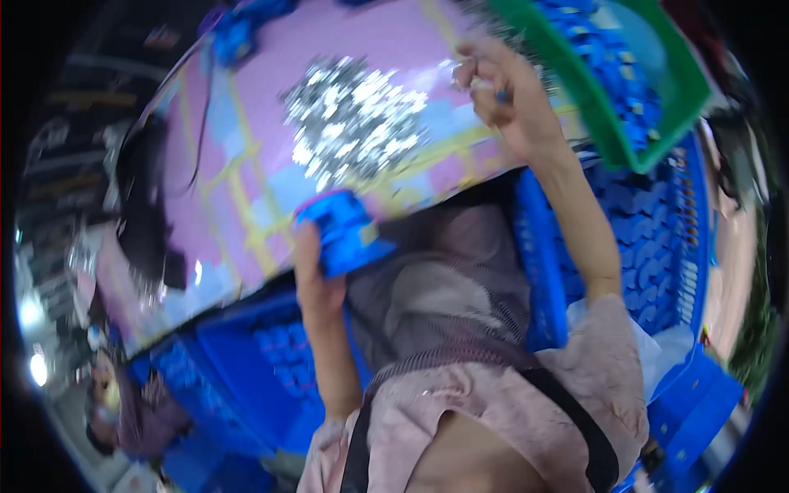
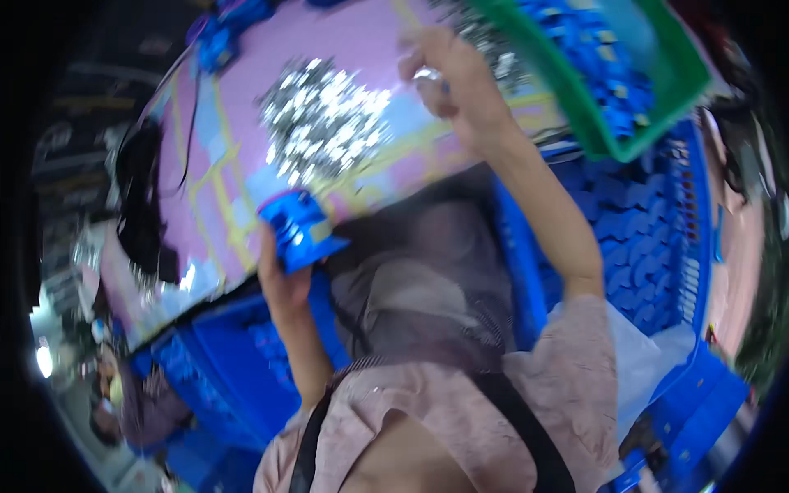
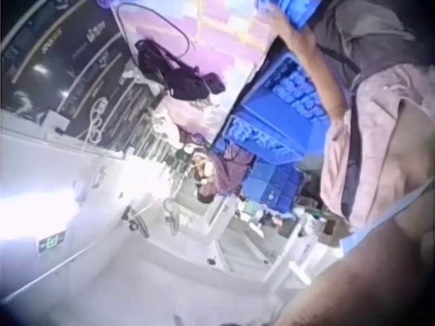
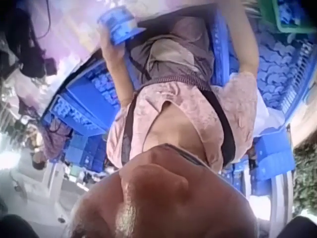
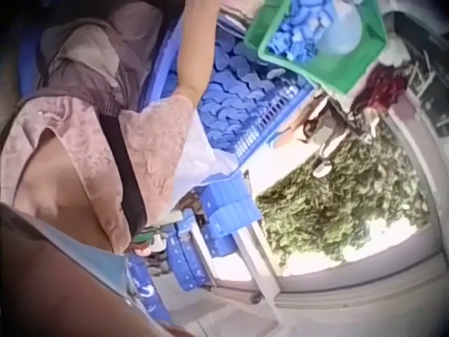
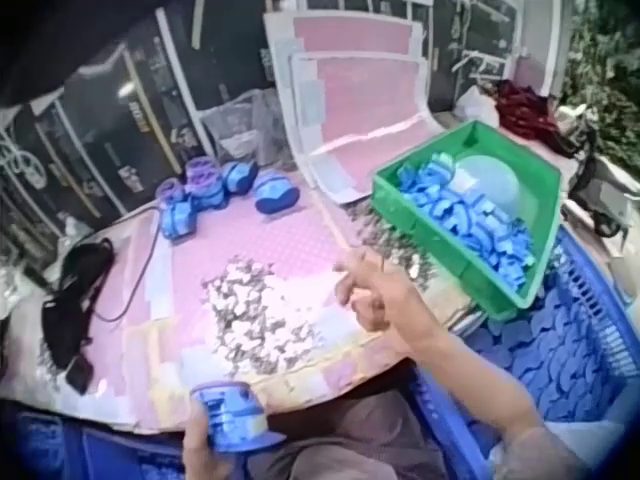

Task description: Assembling small plastic toy components by inserting small metal parts and organizing them into crates.

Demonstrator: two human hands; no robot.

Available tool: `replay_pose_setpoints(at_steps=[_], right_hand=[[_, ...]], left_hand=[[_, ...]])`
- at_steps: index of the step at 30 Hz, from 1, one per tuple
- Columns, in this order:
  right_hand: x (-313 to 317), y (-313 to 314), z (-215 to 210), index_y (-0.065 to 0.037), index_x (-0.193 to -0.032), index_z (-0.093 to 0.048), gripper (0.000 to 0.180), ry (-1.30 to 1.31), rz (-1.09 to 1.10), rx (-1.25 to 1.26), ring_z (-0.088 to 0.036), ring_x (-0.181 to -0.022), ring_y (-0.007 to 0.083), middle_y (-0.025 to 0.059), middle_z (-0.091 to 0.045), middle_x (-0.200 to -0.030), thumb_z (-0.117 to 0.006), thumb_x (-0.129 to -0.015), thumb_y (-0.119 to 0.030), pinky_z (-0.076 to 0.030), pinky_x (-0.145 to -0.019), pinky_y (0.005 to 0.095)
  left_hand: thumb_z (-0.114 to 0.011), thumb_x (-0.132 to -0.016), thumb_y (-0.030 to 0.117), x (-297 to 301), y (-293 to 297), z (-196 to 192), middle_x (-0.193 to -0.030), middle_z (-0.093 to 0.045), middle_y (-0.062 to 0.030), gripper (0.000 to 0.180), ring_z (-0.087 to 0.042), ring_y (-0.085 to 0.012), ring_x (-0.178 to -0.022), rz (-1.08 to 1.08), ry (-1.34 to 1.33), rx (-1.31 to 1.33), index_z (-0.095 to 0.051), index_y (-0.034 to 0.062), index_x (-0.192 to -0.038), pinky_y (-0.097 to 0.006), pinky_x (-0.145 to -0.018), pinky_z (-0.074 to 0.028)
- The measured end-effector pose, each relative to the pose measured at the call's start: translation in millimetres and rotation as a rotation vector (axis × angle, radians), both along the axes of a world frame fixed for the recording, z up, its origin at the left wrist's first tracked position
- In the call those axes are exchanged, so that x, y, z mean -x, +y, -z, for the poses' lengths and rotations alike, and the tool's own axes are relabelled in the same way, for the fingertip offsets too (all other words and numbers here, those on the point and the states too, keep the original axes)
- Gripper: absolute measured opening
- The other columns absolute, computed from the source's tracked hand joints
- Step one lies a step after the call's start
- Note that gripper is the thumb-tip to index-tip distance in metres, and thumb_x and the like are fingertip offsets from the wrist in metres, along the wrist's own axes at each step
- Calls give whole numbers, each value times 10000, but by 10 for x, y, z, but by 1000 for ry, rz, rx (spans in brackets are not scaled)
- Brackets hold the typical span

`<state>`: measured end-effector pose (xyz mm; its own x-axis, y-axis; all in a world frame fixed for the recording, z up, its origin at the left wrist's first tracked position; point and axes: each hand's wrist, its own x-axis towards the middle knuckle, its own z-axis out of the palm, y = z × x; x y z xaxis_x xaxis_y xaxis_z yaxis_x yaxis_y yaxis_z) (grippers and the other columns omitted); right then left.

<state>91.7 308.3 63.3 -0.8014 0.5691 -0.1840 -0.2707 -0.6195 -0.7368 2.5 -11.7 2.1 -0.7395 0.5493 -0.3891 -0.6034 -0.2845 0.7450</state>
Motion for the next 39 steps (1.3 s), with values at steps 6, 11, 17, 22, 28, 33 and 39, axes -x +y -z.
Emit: replay_pose_setpoints(at_steps=[6, 11, 17, 22, 28, 33, 39], right_hand=[[2, -1187, 129, 13, -739, -607, 355, -205, -753, -990, -429, -551, 73, 33, -509, -631, -665, -890, -304, -343, -511, 290], [114, -1370, 261, 19, -683, -561, 343, 7, -595, -1078, -419, -579, 52, 18, -456, -577, -670, -896, -226, -333, -500, 286], [145, -1447, 303, 19, -919, -716, 186, -113, -407, -940, -510, -620, 41, 34, -651, -720, -704, -876, -161, -412, -522, 234], [145, -1349, 94, 14, -1028, -725, 206, -221, -520, -1024, -571, -630, 44, 54, -697, -757, -713, -867, -113, -468, -583, 195], [186, -1305, 298, -7, -1016, -746, 182, -191, -428, -929, -406, -537, -30, -3, -683, -722, -725, -861, -98, -289, -462, 173], [206, -1251, 230, -21, -999, -757, 153, -166, -461, -907, -368, -494, -32, -24, -666, -692, -713, -870, -92, -247, -426, 191], [188, -1276, 224, -30, -1037, -744, 180, -259, -454, -890, -438, -508, -21, -5, -697, -738, -707, -869, -81, -311, -433, 196]], left_hand=[[-560, -987, 380, 22, 137, -283, -1173, -602, -79, 435, -615, -160, -1045, 29, 77, 86, -503, 57, -1273, -324, -895, -510], [-535, -983, 447, 19, 100, -395, -1015, -657, -86, 490, -672, -149, -794, -31, 133, 133, -513, 33, -1243, -270, -597, -550], [-590, -979, 353, 74, 72, -239, -1068, -619, -91, 439, -632, -138, -915, -236, 273, 186, -501, 20, -1251, -260, -724, -535], [-616, -974, 323, 33, 167, -280, -1080, -594, -79, 406, -577, -128, -944, -308, 555, 346, -493, 41, -1240, -275, -814, -498], [-627, -968, 326, 46, 215, -286, -1064, -594, -69, 394, -573, -126, -951, -273, 479, 250, -504, 44, -1214, -281, -838, -490], [-636, -961, 338, 74, 223, -214, -1086, -589, -73, 417, -576, -132, -969, -250, 428, 296, -504, 41, -1222, -291, -845, -498], [-641, -956, 348, 80, 246, -167, -1105, -583, -85, 448, -572, -141, -972, -262, 376, 273, -491, 36, -1240, -297, -854, -489]])
